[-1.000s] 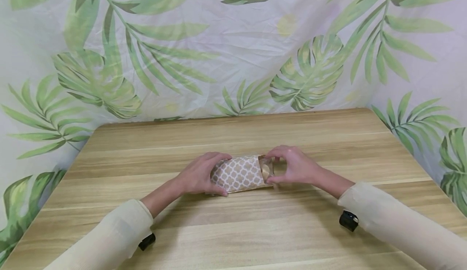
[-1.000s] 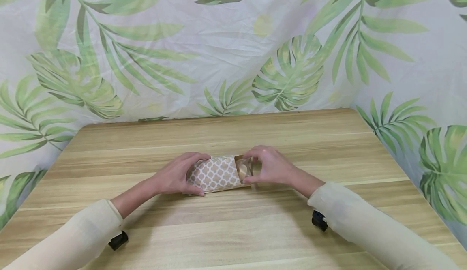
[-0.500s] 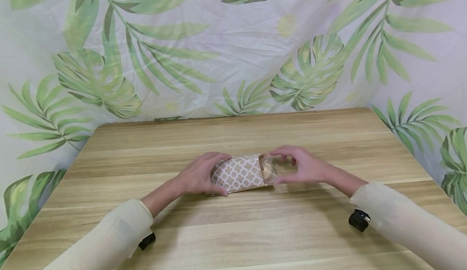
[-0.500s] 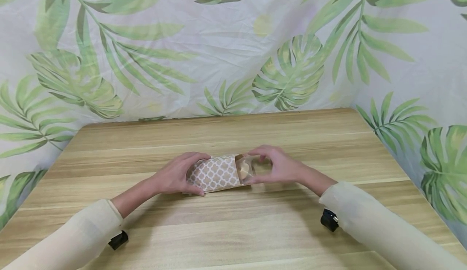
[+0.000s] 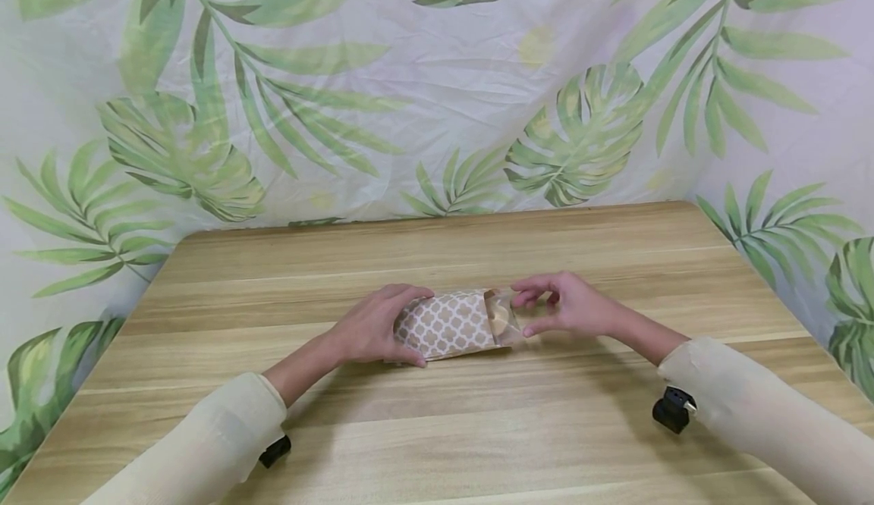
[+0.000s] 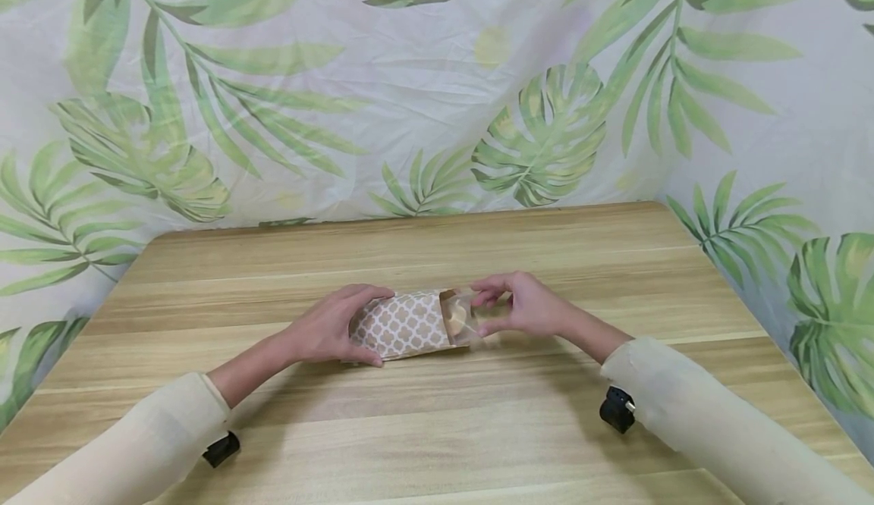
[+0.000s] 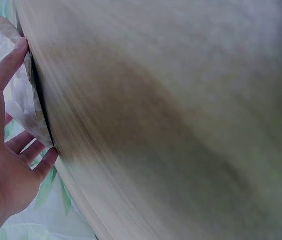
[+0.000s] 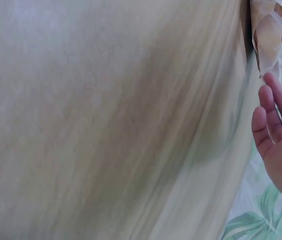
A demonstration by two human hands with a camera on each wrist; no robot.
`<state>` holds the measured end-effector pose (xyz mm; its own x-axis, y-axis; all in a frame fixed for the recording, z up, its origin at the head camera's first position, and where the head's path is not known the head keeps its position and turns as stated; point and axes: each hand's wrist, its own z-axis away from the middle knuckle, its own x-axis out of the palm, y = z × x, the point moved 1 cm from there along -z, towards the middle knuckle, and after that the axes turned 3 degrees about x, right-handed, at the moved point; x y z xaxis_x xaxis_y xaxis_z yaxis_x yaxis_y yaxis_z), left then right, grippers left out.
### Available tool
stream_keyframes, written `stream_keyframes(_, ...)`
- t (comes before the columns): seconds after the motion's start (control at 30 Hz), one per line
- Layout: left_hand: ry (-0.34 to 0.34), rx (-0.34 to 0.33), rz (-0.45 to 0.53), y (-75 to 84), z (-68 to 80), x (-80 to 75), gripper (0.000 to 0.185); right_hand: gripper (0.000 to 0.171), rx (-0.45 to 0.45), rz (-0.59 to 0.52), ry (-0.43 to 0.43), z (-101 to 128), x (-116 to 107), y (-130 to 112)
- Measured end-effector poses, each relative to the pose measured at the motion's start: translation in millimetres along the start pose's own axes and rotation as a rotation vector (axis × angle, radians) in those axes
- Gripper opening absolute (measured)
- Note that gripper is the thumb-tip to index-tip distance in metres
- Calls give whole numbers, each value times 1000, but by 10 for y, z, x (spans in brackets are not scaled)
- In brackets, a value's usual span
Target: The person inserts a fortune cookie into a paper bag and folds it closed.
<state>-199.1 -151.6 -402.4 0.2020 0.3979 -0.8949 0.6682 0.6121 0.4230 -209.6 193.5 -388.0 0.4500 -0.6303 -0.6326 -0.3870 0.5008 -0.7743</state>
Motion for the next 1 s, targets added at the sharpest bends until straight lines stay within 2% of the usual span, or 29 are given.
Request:
stream_keyframes(0.2,2,7,-2,-3,-4,4,97,67,58,-40,38,8,25,-15)
stream_keyframes(0.5,-2,2,-6,-2,-1,6,98,62,56,29,105,10,74,-40)
stream_keyframes(1.0,6,15,-6,-8,0,11,98,63,38,-34,101,-24,166,-18)
